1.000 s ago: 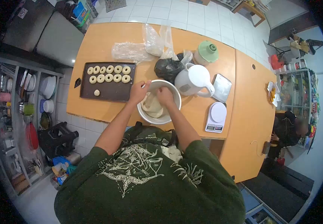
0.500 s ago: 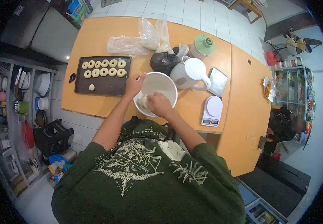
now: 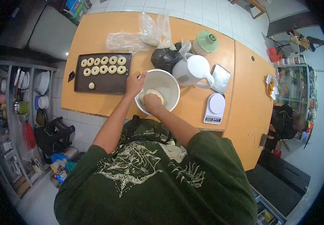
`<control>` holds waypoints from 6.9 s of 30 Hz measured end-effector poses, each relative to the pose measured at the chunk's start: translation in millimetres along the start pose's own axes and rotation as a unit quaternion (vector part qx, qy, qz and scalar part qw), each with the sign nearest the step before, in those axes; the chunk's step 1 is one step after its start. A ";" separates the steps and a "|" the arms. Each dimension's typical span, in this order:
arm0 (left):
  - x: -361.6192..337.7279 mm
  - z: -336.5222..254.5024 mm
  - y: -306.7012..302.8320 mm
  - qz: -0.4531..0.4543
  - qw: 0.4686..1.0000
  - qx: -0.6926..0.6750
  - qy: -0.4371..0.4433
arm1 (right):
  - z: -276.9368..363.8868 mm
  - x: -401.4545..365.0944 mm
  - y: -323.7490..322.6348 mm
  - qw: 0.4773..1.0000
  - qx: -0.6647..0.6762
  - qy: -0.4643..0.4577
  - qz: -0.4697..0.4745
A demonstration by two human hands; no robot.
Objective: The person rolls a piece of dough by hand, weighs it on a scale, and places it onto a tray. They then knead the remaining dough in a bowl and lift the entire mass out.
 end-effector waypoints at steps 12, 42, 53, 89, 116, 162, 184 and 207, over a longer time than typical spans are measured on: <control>-0.8 -3.7 -0.1 -0.004 1.000 -0.017 0.019 | -16.8 36.1 -1.4 0.977 0.150 0.148 -0.028; -0.9 -1.9 -1.1 -0.016 1.000 -0.001 0.021 | 11.9 -59.2 -61.9 0.989 0.086 -0.072 -0.097; -3.2 -0.3 -1.3 -0.015 0.999 -0.021 0.027 | 16.7 18.7 -28.9 0.980 -0.014 0.049 -0.191; 2.9 2.6 -6.9 -0.039 0.999 -0.008 0.020 | -20.6 -46.5 -42.1 0.970 0.181 -0.012 -0.164; 2.7 2.2 -2.3 0.005 0.999 -0.034 0.003 | -34.5 74.2 -40.7 0.973 0.180 0.025 -0.142; 1.0 -0.8 -5.1 -0.024 0.999 -0.029 0.030 | -43.4 70.9 -41.3 0.966 0.196 -0.031 -0.166; 0.9 3.9 -6.4 -0.061 0.998 -0.019 0.024 | 14.3 -0.6 -55.8 0.982 0.097 0.071 -0.146; 1.8 1.4 -7.6 -0.026 0.999 -0.043 -0.003 | -43.3 62.1 -49.0 0.943 0.247 0.025 -0.220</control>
Point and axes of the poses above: each hand's wrist, its own x-axis towards the middle knuckle, its own y-axis out of the palm, z = x × y, the point moved 10 cm from there along x, towards the middle knuckle, and after that the axes turned 3 degrees about y, right-handed, at the moved point
